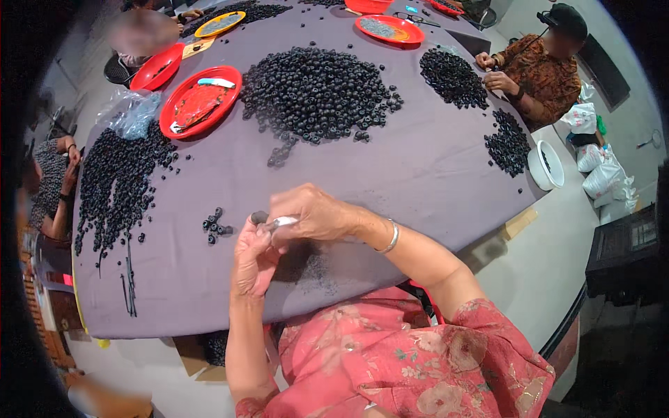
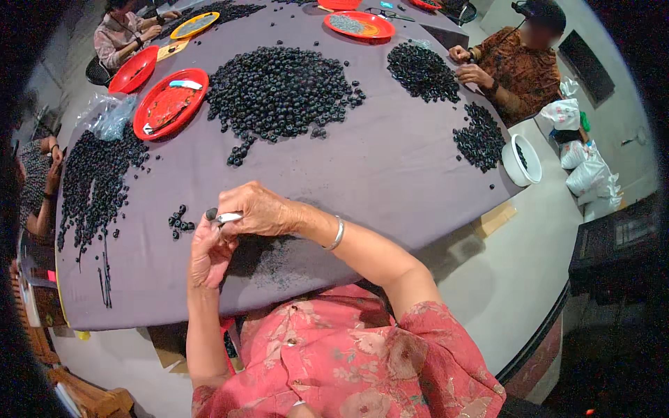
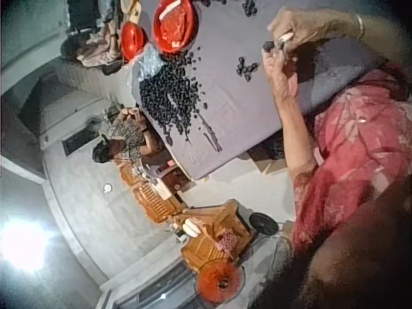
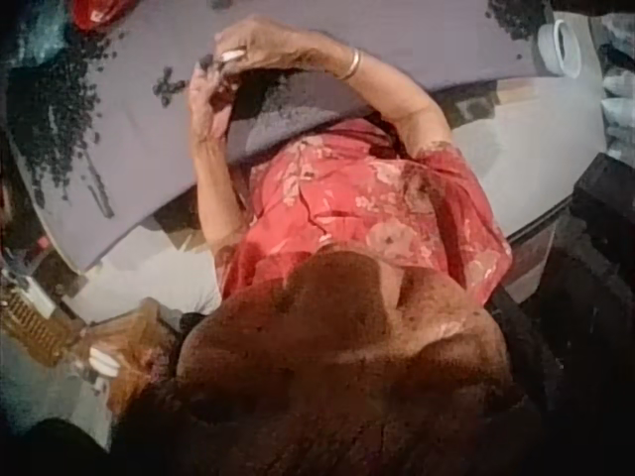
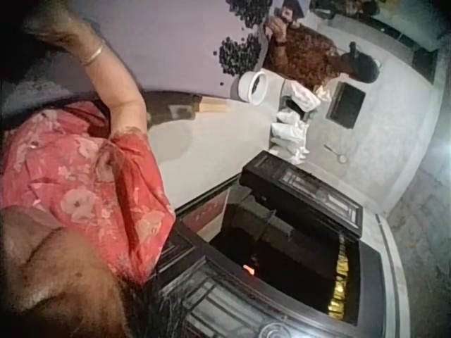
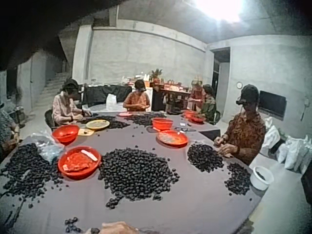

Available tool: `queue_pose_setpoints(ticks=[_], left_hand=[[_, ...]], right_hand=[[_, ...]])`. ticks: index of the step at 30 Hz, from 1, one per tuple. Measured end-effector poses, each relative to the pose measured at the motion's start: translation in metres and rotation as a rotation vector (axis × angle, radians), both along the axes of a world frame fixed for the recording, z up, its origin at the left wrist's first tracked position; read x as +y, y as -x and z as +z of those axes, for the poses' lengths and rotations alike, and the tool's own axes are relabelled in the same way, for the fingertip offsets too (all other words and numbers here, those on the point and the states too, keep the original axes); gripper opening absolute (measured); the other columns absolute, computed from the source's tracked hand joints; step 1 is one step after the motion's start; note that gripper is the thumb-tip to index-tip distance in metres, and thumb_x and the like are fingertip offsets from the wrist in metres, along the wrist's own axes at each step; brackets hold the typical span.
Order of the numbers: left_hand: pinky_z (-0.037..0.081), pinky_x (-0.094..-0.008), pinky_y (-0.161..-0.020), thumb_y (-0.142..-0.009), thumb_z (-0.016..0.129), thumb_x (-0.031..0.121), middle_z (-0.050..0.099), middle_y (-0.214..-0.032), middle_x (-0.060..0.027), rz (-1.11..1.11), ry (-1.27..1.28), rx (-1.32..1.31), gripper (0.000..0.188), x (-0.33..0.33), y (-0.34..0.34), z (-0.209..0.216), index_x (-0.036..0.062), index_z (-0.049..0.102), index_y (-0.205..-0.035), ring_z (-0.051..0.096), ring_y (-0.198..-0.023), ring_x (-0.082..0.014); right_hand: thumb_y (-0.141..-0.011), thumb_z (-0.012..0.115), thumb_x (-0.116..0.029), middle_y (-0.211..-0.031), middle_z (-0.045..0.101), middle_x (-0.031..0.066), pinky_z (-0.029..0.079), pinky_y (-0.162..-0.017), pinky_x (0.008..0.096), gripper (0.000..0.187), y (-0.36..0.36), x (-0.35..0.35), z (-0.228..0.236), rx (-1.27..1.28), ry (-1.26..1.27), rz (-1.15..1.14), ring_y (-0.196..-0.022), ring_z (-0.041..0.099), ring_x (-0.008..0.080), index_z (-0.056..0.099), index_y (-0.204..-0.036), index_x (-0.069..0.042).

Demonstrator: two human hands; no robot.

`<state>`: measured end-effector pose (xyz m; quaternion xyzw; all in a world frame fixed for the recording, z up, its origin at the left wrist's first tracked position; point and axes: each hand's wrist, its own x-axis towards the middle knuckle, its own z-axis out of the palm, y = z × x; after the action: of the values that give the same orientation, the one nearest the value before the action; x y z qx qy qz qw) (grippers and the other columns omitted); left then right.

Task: Manually sorting and inspecting small black plastic rings on a table using a sorting tool.

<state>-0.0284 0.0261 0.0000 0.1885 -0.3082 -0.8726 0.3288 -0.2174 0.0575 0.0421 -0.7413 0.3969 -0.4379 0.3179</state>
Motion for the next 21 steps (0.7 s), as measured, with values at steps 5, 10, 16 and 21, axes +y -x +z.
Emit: queue_pose_setpoints(ticks=[5,10,16,21], left_hand=[[0.051,-0.0283,-0.07,-0.088,0.063,0.009,0.063,-0.102,-0.0032,0.025,-0.021,0.012,0.033,0.003,0.004,0.005,0.0108,0.048,-0.118,0.062,-0.087,-0.0124],[0.05,-0.0284,-0.069,-0.087,0.063,0.008,0.062,-0.102,-0.0044,-0.002,0.008,0.011,0.037,0.001,0.001,0.004,0.0086,0.047,-0.12,0.061,-0.085,-0.0134],[0.049,-0.0278,-0.066,-0.086,0.065,0.009,0.06,-0.103,-0.0043,-0.03,0.003,-0.004,0.037,-0.004,-0.003,-0.002,0.0074,0.048,-0.119,0.058,-0.082,-0.0142],[0.048,-0.0262,-0.066,-0.086,0.065,0.01,0.061,-0.103,-0.0035,0.026,0.023,0.048,0.037,0.001,0.005,0.003,0.0083,0.048,-0.119,0.06,-0.084,-0.0131]], right_hand=[[-0.077,0.068,-0.011,-0.077,0.061,0.0107,0.05,-0.064,0.0348,0.011,-0.001,-0.003,-0.008,0.004,0.088,-0.018,-0.071,0.064,0.0264,0.067,-0.085,-0.003],[-0.082,0.068,-0.015,-0.078,0.061,0.0104,0.05,-0.061,0.0345,0.012,-0.001,-0.002,-0.008,0.047,0.102,-0.033,-0.068,0.064,0.0267,0.068,-0.086,-0.004],[-0.081,0.07,-0.015,-0.079,0.062,0.0109,0.05,-0.062,0.0355,0.014,0.0,-0.004,-0.008,0.067,0.106,-0.011,-0.071,0.064,0.0273,0.068,-0.089,-0.004],[-0.079,0.071,-0.015,-0.08,0.063,0.011,0.05,-0.063,0.0353,0.016,-0.002,-0.005,-0.009,0.003,0.102,-0.027,-0.072,0.064,0.0271,0.067,-0.089,-0.003]])
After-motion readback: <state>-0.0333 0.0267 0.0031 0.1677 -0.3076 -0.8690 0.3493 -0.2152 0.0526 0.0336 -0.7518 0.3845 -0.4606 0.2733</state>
